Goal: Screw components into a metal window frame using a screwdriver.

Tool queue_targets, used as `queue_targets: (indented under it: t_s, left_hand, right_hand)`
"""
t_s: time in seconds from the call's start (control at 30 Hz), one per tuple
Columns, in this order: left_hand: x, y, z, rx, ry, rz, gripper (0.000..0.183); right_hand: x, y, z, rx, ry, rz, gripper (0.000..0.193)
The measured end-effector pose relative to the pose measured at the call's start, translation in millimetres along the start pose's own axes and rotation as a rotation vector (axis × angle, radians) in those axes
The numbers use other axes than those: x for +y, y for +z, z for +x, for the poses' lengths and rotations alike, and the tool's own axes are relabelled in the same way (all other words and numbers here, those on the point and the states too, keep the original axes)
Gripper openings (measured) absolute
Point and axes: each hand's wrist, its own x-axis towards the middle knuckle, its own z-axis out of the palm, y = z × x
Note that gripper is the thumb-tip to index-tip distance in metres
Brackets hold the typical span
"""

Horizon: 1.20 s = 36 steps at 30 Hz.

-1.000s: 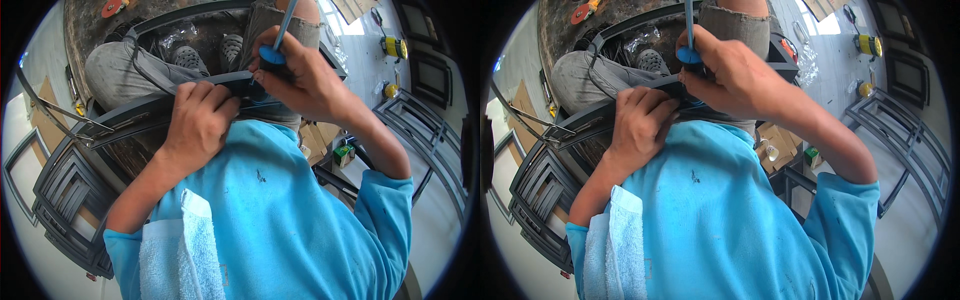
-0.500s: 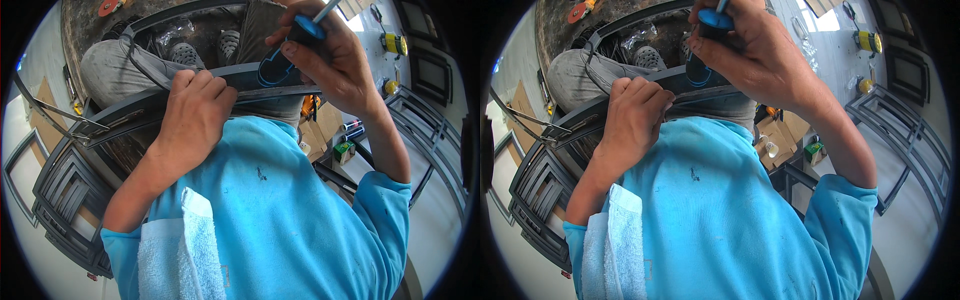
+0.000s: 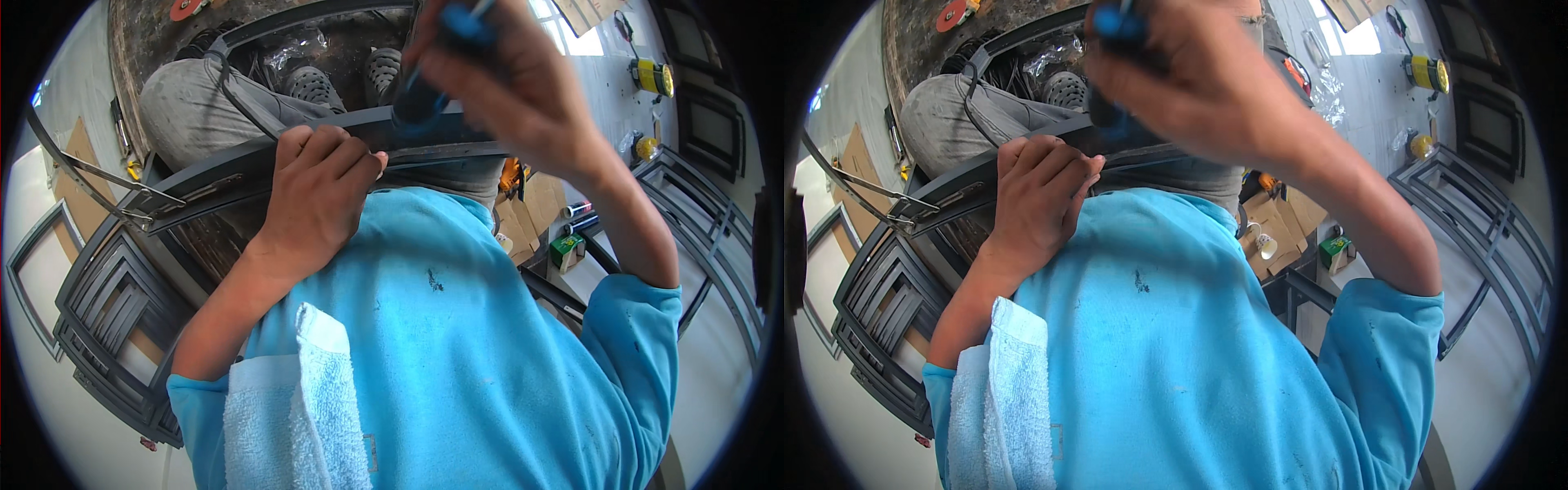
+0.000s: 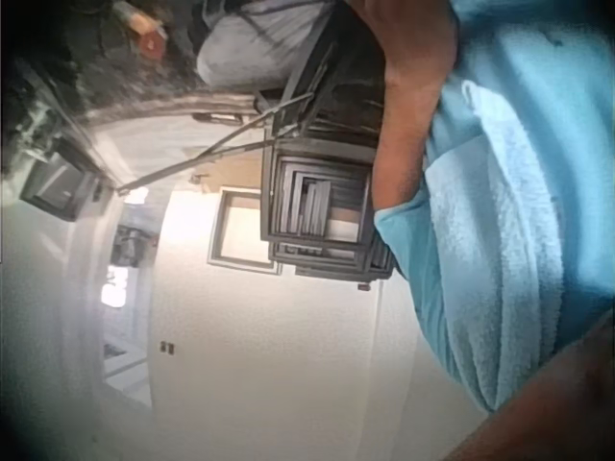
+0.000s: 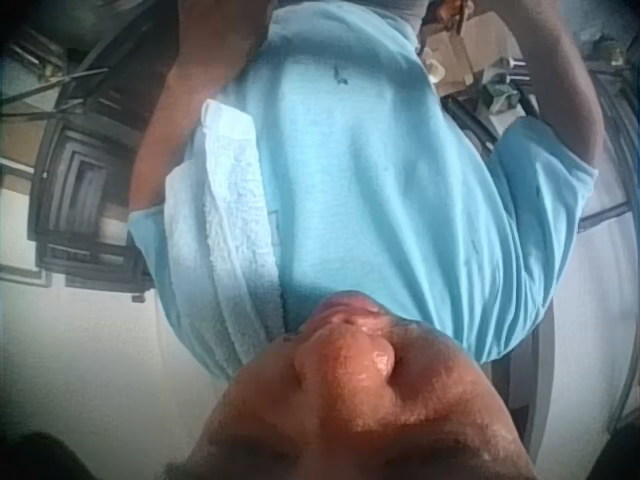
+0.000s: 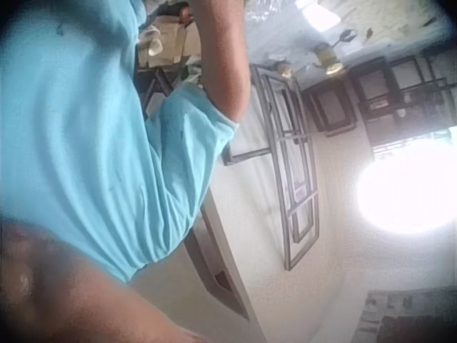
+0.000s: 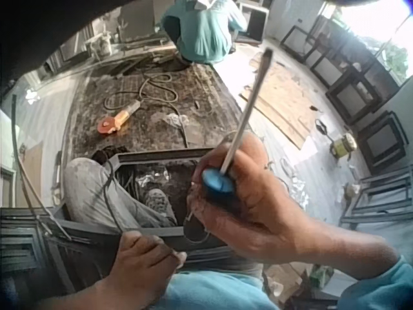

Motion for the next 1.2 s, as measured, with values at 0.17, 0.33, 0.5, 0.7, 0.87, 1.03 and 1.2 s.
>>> queue_targets:
  t_s: [0.17,0.33,0.5,0.7,0.87,1.03,1.2]
  left_hand:
    - [-6.6,0.1,-3.3,0.001,-0.013,0.025,0.018]
    - [-10.3,-2.3,-15.6,0.06,0.012,0.122,0.019]
    - [-13.1,-2.2,-16.7,0.047,-0.005,0.116,0.023]
    - [-11.7,1.2,-13.4,0.037,0.041,0.086,0.032]
    - [0.6,13.1,0.0,0.088,0.047,0.076,0.023]
    - [-3.6,21.7,-1.5,0.123,0.026,-0.056,0.027]
    - [-5.8,27.4,-1.1,0.202,0.078,-0.08,0.027]
  right_hand:
    - [16.8,18.2,-16.8,-0.084,-0.012,-0.192,0.027]
    - [-10.4,13.8,-10.0,0.01,-0.016,0.03,0.031]
    - [-9.4,5.5,4.8,-0.15,-0.023,-0.145,0.028]
    - [8.0,7.1,-10.7,-0.234,0.134,-0.224,0.028]
    - [-31.1,-31.1,-20.7,-0.306,0.063,-0.535,0.039]
    - [-70.2,-64.4,-53.7,-0.614,0.443,-0.578,0.033]
    - [-82.9,-65.4,-71.6,-0.702,0.423,-0.651,0.029]
